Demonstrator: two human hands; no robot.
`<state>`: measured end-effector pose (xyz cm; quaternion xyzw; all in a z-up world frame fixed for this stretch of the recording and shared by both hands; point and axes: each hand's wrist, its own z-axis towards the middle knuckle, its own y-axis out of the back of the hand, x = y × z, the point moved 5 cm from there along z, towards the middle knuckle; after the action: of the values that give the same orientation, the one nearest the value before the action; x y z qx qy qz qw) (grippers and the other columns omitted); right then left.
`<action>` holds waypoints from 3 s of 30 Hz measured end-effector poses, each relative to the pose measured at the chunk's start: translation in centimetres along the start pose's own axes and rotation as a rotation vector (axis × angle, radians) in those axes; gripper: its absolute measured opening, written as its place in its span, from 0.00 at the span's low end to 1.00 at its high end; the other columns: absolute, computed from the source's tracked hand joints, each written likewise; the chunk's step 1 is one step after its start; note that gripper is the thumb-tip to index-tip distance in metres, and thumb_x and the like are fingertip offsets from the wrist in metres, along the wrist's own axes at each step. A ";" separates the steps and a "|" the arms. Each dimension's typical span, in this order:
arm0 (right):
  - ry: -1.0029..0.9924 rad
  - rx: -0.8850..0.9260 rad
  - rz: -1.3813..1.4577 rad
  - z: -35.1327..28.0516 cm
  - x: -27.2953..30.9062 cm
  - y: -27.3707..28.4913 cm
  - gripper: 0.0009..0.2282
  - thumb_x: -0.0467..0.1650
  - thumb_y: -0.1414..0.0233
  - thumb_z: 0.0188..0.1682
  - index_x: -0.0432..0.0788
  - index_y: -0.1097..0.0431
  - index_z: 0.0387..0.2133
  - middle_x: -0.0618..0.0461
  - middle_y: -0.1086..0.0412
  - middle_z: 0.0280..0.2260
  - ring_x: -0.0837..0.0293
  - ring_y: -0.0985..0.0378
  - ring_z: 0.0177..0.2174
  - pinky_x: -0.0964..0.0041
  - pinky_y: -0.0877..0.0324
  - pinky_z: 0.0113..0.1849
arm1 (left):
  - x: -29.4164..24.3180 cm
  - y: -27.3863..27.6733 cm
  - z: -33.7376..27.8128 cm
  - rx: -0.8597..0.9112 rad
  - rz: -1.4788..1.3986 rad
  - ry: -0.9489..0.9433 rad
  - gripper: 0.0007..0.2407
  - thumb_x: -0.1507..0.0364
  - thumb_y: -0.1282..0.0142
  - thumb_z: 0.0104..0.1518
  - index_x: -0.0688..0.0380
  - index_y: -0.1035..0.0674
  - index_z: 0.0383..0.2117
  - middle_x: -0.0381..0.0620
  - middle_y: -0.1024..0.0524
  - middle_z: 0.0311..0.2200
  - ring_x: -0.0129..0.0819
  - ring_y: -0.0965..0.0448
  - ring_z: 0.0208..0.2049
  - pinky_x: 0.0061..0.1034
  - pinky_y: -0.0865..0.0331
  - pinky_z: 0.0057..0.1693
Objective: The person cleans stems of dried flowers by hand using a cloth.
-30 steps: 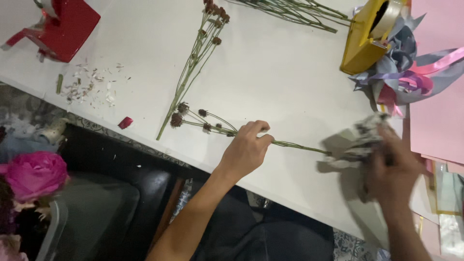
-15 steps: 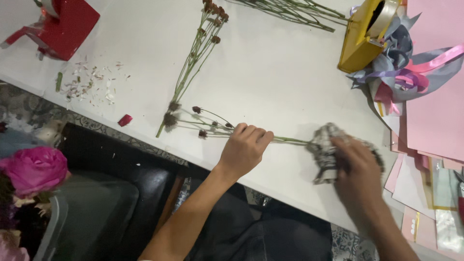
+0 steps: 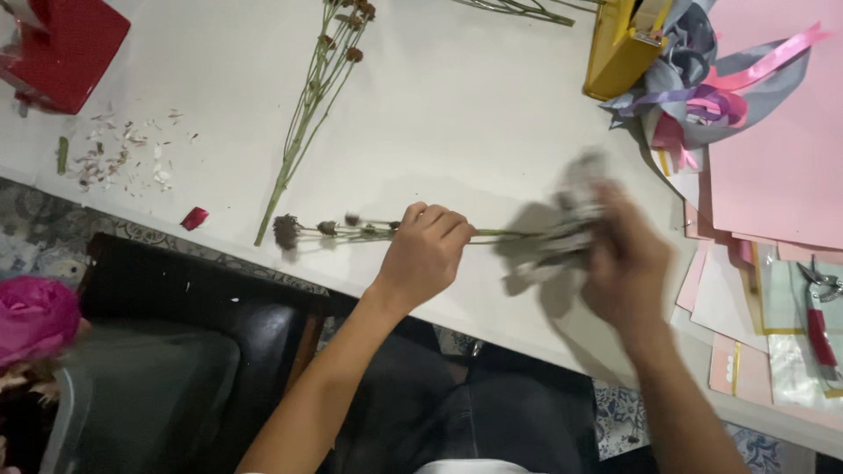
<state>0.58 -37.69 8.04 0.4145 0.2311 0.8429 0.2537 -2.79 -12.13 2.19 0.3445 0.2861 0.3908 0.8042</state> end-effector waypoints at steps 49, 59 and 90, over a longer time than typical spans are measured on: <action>-0.053 0.090 -0.231 -1.7 -6.0 2.5 0.33 0.15 0.51 0.39 0.37 0.23 0.63 0.33 0.22 0.58 0.41 0.19 0.54 0.53 0.27 0.56 | 2.3 -0.3 -1.0 0.008 -0.059 0.181 0.16 0.86 0.42 0.59 0.53 0.12 0.48 0.45 0.23 0.40 0.44 0.23 0.40 0.44 0.28 0.53; 0.334 0.338 -0.198 -3.2 5.0 -9.4 0.21 0.27 0.41 0.50 0.54 0.21 0.58 0.48 0.27 0.64 0.31 0.34 0.67 0.23 0.41 0.61 | 3.6 -0.7 -1.8 0.039 -0.247 0.349 0.08 0.76 0.42 0.64 0.55 0.15 0.47 0.45 0.21 0.32 0.45 0.16 0.42 0.41 0.26 0.56; 0.174 0.382 -0.200 -1.3 -5.2 -2.8 0.33 0.14 0.42 0.33 0.43 0.20 0.57 0.39 0.22 0.56 0.30 0.27 0.63 0.36 0.35 0.65 | 3.0 -1.0 -1.3 0.092 -0.051 0.320 0.10 0.81 0.41 0.62 0.48 0.12 0.40 0.41 0.22 0.34 0.44 0.17 0.44 0.45 0.29 0.57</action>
<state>2.94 -39.03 2.64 0.3557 0.4473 0.7871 0.2322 -1.66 -9.66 0.06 0.3067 0.4369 0.4067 0.7414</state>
